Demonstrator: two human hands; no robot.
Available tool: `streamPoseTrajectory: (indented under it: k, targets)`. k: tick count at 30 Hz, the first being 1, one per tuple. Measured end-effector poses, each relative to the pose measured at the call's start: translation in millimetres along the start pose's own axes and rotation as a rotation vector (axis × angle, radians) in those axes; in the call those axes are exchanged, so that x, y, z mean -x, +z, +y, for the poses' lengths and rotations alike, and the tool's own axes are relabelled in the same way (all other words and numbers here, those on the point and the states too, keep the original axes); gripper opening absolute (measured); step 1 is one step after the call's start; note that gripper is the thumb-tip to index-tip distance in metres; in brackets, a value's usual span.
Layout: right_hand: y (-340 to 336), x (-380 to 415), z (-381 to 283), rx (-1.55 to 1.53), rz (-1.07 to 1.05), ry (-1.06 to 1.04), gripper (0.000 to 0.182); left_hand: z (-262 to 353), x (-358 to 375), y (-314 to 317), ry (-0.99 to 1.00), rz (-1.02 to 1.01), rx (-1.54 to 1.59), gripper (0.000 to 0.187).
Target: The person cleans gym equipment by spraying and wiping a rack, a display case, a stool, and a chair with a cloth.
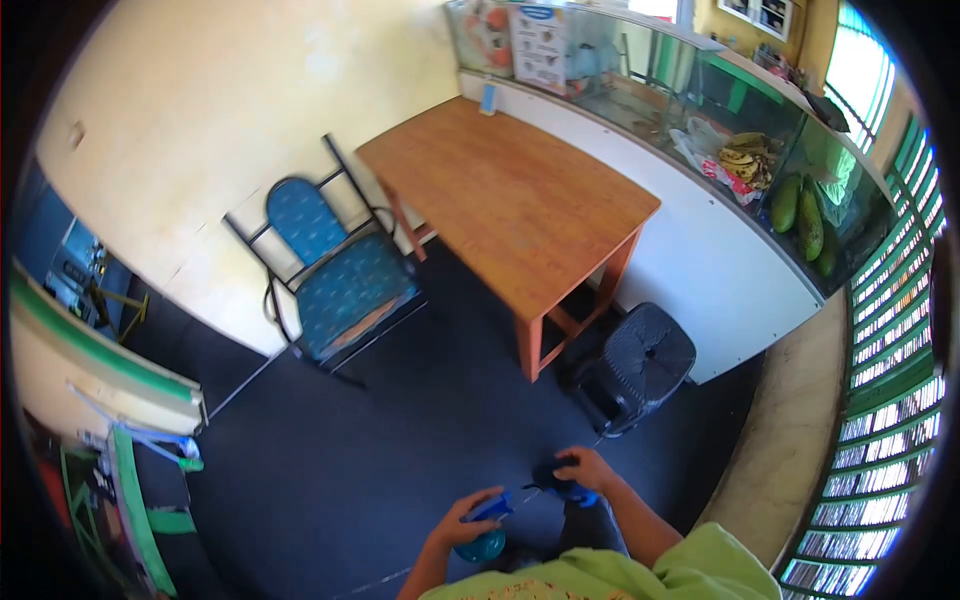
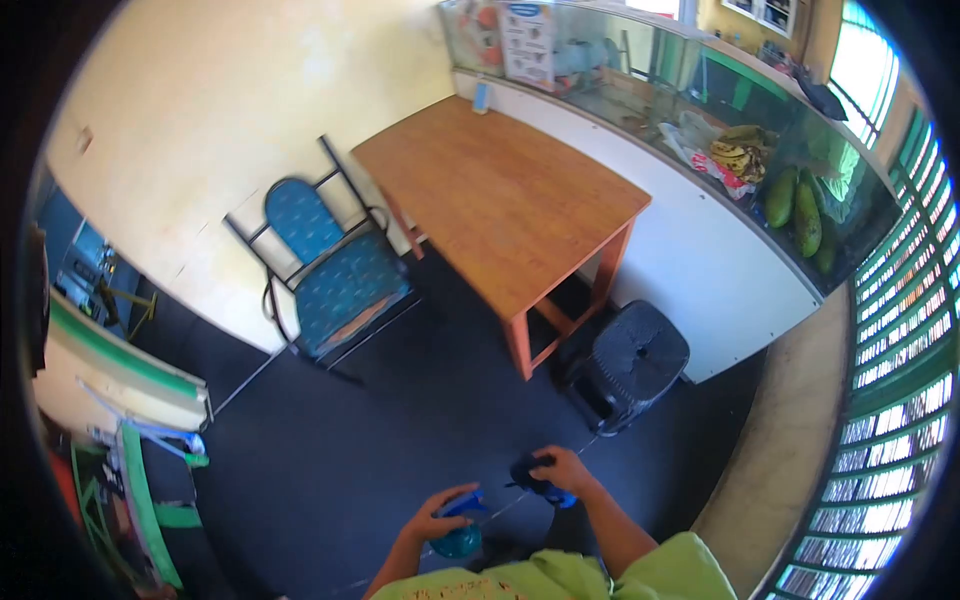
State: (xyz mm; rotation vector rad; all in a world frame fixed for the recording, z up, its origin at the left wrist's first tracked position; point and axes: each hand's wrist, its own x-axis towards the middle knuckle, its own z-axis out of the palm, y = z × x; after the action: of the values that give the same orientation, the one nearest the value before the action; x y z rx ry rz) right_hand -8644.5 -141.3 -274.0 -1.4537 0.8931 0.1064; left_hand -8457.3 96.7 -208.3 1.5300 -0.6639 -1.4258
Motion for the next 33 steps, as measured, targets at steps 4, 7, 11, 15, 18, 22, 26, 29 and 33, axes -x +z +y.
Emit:
streamPoseTrajectory:
  k: [4, 7, 11, 15, 18, 22, 26, 29, 33]
  targets:
    - [104.3, 33.2, -88.6, -0.049, -0.153, -0.233, 0.041, -15.6, 108.6, -26.3, 0.111, 0.216, 0.177, 0.096]
    - [176.1, 63.0, -140.2, -0.228, -0.315, -0.223, 0.039, -8.9, 168.8, -40.1, 0.166, 0.331, 0.281, 0.095]
    - [251.6, 87.1, -177.6, -0.405, -0.487, -0.213, 0.036, -30.1, 201.5, -61.9, 0.269, 0.408, 0.284, 0.090]
    - [298.5, 73.8, -190.8, -0.362, -0.481, -0.224, 0.033, -29.9, 211.3, -95.3, 0.306, 0.500, 0.332, 0.078]
    - [323.6, 41.2, -197.1, -0.302, -0.409, -0.320, 0.031, -24.0, 210.8, -134.9, 0.271, 0.548, 0.270, 0.071]
    - [361.3, -24.4, -206.4, -0.014, -0.348, -0.584, 0.033, -10.5, 209.5, -204.1, 0.198, 0.632, 0.183, 0.064]
    - [382.6, -68.8, -262.7, 0.285, -0.364, -0.683, 0.044, 23.2, 197.5, -279.2, 0.199, 0.697, 0.148, 0.063]
    - [391.9, -103.9, -300.0, 0.443, -0.321, -0.636, 0.057, 43.3, 182.4, -329.7, 0.219, 0.744, 0.091, 0.058]
    - [386.5, -139.4, -337.9, 0.631, -0.293, -0.653, 0.068, 62.9, 153.8, -389.1, 0.227, 0.708, 0.162, 0.056]
